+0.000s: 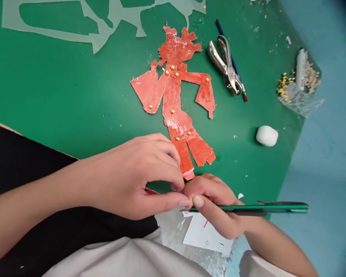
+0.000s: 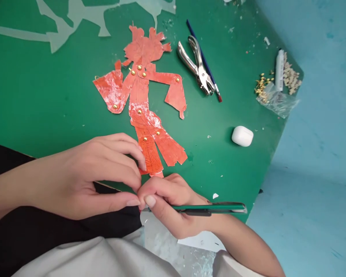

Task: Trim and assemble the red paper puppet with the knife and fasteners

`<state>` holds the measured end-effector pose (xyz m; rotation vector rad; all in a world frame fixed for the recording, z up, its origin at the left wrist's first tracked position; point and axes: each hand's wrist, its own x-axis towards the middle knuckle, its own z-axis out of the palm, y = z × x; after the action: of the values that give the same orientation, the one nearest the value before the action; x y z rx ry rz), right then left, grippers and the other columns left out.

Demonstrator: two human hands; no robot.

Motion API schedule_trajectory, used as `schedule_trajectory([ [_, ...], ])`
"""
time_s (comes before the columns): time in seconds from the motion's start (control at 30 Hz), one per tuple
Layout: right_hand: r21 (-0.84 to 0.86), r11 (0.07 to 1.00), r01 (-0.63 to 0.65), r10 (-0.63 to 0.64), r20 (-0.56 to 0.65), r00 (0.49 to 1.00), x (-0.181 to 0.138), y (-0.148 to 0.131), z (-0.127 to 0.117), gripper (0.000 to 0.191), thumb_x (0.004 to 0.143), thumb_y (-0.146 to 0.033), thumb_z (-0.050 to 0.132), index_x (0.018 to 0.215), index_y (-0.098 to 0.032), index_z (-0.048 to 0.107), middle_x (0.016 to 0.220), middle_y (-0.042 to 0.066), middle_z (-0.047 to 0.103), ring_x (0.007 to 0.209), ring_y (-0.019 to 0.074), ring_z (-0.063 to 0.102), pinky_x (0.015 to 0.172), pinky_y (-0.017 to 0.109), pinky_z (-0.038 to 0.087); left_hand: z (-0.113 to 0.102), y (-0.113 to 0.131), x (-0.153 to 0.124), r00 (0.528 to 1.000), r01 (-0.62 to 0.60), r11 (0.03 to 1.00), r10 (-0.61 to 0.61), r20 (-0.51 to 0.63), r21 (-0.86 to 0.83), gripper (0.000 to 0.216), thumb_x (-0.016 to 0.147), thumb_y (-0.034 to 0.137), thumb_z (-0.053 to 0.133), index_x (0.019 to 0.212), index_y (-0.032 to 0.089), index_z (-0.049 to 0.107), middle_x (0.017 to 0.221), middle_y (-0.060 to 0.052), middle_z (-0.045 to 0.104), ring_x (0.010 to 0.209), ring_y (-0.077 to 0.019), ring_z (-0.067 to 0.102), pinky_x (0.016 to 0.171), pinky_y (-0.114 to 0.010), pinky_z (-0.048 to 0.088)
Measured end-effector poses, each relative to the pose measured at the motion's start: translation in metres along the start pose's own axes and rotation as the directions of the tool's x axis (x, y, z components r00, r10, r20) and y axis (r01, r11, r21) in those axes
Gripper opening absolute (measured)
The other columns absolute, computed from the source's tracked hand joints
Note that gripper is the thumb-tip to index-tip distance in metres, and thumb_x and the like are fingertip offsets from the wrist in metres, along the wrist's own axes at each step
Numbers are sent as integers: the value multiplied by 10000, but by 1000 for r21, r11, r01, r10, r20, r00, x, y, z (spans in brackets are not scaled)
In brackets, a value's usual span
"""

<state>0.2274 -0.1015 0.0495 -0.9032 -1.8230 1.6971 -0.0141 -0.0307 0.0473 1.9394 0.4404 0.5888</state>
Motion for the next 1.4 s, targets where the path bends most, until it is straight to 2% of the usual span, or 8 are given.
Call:
schedule_trajectory([
  [0.13, 28, 1000, -13, 13, 10, 1000, 0, -1, 0, 171, 1089, -264, 452, 1029, -222, 606, 652, -71, 475, 493, 80, 379, 489, 216, 340, 0, -1, -2, 1000, 4, 1000, -4, 9, -3, 201, 1029, 282, 640, 864, 275, 754, 758, 69, 759, 837, -153, 708, 986, -356, 519],
  [0.33, 43, 999, -10, 9, 29, 1000, 2, -2, -1, 158, 1085, -238, 463, 1027, -215, 608, 695, -60, 519, 515, 71, 379, 494, 213, 331, -1, -1, 0, 1000, 21, 999, -21, 20, -32, 198, 1014, 258, 653, 844, 280, 751, 756, 87, 759, 798, -144, 706, 1017, -355, 512],
  [0.6, 60, 998, -14, 12, 31, 999, 3, -3, 0, 145, 1084, -234, 477, 1027, -211, 609, 721, -61, 519, 531, 64, 376, 506, 212, 327, -1, -1, 0, 999, 26, 999, -26, 19, -38, 202, 1010, 240, 637, 848, 288, 748, 749, 97, 762, 763, -139, 696, 1013, -357, 518],
  [0.87, 61, 998, -13, 11, 31, 999, 1, -2, 0, 155, 1084, -236, 471, 1034, -212, 615, 712, -54, 530, 521, 72, 374, 497, 215, 333, -1, -1, 1, 998, 39, 997, -37, 45, -60, 193, 994, 231, 653, 832, 274, 750, 714, 100, 741, 757, -129, 679, 1015, -341, 469],
  [1.07, 71, 997, -13, 11, 21, 1000, 2, -2, 0, 128, 1073, -225, 494, 1026, -208, 612, 679, -70, 466, 512, 63, 351, 496, 209, 305, -2, -2, 1, 997, 53, 992, -46, 67, -114, 145, 979, 260, 710, 845, 240, 761, 742, 93, 753, 780, -116, 653, 1031, -341, 414],
  [1.3, 61, 998, -26, 24, 38, 999, -1, 0, -1, 135, 1064, -218, 493, 1045, -217, 627, 687, -59, 520, 510, 68, 379, 502, 217, 331, -2, -2, 0, 997, 38, 994, -31, 68, -98, 192, 1005, 200, 640, 865, 248, 763, 752, 83, 750, 785, -120, 649, 1036, -346, 431],
  [1.4, 68, 997, -28, 30, -28, 999, -5, -5, -3, 178, 1077, -256, 491, 1002, -220, 649, 753, -25, 599, 558, 81, 478, 545, 227, 390, -2, -2, -2, 999, 1, 997, 2, 39, -79, 165, 986, 144, 629, 910, 222, 752, 796, 58, 761, 808, -126, 670, 1023, -337, 473],
])
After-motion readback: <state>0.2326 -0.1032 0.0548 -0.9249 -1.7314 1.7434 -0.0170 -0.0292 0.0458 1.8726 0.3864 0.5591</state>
